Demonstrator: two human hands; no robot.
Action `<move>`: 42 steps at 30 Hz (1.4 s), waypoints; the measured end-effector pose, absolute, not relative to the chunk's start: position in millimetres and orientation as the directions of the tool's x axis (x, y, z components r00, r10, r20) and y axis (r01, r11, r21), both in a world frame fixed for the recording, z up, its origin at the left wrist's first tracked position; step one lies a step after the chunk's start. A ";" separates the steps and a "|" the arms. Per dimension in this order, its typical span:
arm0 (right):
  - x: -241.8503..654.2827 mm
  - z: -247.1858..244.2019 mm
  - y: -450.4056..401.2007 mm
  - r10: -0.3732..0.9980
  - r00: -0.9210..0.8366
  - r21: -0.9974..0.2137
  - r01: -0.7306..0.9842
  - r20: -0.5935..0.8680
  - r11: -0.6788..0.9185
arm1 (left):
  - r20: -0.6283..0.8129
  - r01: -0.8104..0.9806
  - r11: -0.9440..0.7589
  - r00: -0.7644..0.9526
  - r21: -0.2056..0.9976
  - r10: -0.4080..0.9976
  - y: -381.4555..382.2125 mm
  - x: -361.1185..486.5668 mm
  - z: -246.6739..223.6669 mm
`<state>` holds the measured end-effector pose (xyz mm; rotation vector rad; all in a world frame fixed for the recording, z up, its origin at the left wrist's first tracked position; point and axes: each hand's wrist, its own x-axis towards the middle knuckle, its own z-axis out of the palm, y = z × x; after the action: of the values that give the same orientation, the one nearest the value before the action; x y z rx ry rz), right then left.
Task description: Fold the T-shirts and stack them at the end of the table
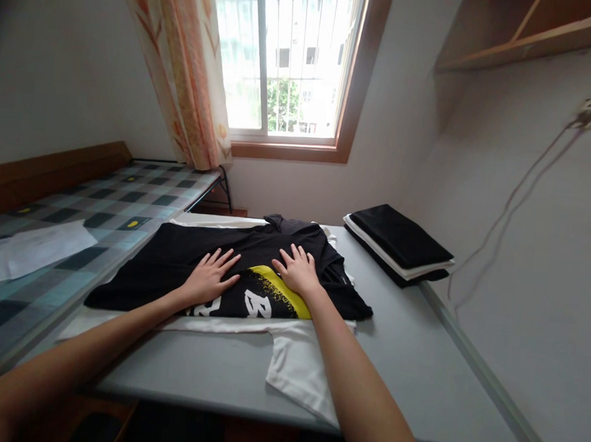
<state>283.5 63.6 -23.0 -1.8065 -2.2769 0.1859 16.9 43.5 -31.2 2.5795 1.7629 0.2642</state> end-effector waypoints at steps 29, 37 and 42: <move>342.1 -40.2 158.1 0.918 0.161 -0.431 0.902 0.363 0.012 | 0.144 0.915 -0.381 0.362 0.132 0.921 40.8 17.9 -31.8; 342.1 -40.1 158.6 0.895 0.208 -0.505 0.863 0.394 0.021 | 0.250 0.879 -0.453 0.410 0.149 0.877 46.9 30.2 -6.6; 341.6 -40.4 158.4 0.885 0.227 -0.513 0.858 0.407 0.016 | 0.299 0.796 -0.485 0.393 0.363 0.869 102.8 59.0 13.7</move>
<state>341.6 158.4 -40.4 -1.8176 -1.6104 0.0498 59.0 102.8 13.7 2.4836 1.4981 0.6841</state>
